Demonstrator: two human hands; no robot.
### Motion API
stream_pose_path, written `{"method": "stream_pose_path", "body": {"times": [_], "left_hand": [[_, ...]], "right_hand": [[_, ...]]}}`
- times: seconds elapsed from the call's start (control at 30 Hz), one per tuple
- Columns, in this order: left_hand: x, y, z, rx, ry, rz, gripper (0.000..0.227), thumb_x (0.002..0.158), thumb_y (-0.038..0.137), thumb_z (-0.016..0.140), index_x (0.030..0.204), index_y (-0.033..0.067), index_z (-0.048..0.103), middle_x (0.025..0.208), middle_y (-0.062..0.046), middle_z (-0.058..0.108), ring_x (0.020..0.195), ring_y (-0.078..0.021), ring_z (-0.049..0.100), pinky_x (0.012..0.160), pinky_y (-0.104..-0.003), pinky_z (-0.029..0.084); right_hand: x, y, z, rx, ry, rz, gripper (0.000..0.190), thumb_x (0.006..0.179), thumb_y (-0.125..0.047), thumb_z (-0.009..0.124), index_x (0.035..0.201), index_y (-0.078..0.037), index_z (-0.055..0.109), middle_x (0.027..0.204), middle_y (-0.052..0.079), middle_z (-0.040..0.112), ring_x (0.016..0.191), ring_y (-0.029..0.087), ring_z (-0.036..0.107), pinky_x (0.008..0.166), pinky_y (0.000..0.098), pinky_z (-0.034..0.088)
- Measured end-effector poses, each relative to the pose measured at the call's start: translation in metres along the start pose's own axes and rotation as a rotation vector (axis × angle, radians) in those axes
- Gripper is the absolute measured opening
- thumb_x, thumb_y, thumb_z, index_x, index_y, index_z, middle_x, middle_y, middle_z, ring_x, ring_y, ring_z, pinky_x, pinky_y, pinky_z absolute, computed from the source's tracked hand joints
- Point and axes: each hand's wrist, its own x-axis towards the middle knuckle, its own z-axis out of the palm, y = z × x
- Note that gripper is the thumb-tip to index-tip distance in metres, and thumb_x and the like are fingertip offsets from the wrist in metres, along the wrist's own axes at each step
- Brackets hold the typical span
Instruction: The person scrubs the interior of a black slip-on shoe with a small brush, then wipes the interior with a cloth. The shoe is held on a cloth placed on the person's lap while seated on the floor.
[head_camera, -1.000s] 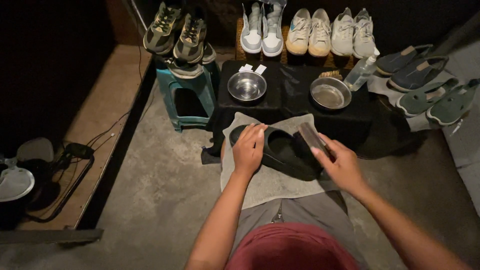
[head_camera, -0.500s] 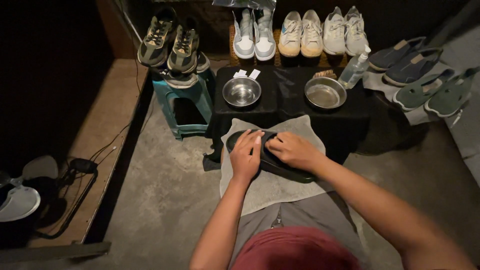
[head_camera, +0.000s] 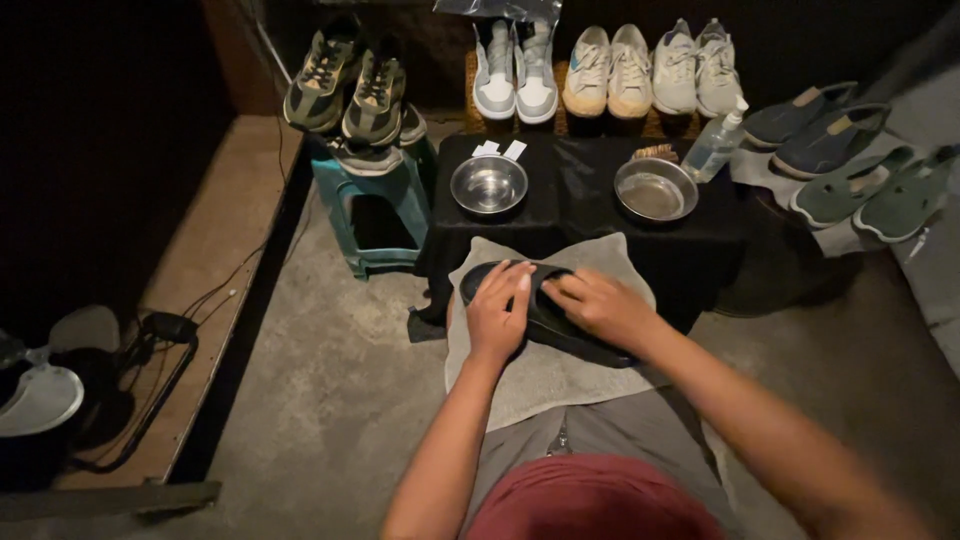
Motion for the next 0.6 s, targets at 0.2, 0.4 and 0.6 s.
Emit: {"method": "stream_pose_path", "body": {"times": [0.2, 0.4, 0.6], "left_hand": [[0.0, 0.002, -0.007, 0.02, 0.018, -0.007, 0.028, 0.108, 0.02, 0.054, 0.115, 0.0104, 0.08, 0.114, -0.01, 0.078, 0.116, -0.0315, 0.068, 0.107, -0.042, 0.051], [-0.006, -0.004, 0.002, 0.001, 0.04, 0.022, 0.025, 0.106, 0.024, 0.059, 0.114, 0.0136, 0.08, 0.115, -0.007, 0.077, 0.118, -0.0314, 0.068, 0.112, -0.042, 0.047], [-0.004, -0.005, 0.004, 0.049, 0.037, 0.067, 0.023, 0.105, 0.025, 0.061, 0.115, 0.0173, 0.08, 0.117, -0.003, 0.077, 0.119, -0.0307, 0.067, 0.117, -0.044, 0.039]], "right_hand": [[0.008, -0.017, -0.052, 0.306, -0.26, 0.391, 0.049, 0.096, -0.044, 0.063, 0.13, -0.009, 0.064, 0.097, 0.011, 0.06, 0.08, 0.033, 0.066, 0.072, 0.0403, 0.054], [-0.022, -0.019, -0.096, 0.467, -0.331, 0.504, 0.048, 0.095, -0.04, 0.066, 0.13, -0.007, 0.068, 0.081, 0.013, 0.063, 0.075, 0.037, 0.069, 0.067, 0.0396, 0.057], [0.021, -0.027, -0.009, 0.438, -0.323, 0.521, 0.035, 0.098, -0.044, 0.058, 0.119, -0.02, 0.072, 0.085, 0.008, 0.056, 0.075, 0.036, 0.066, 0.067, 0.043, 0.056]]}}
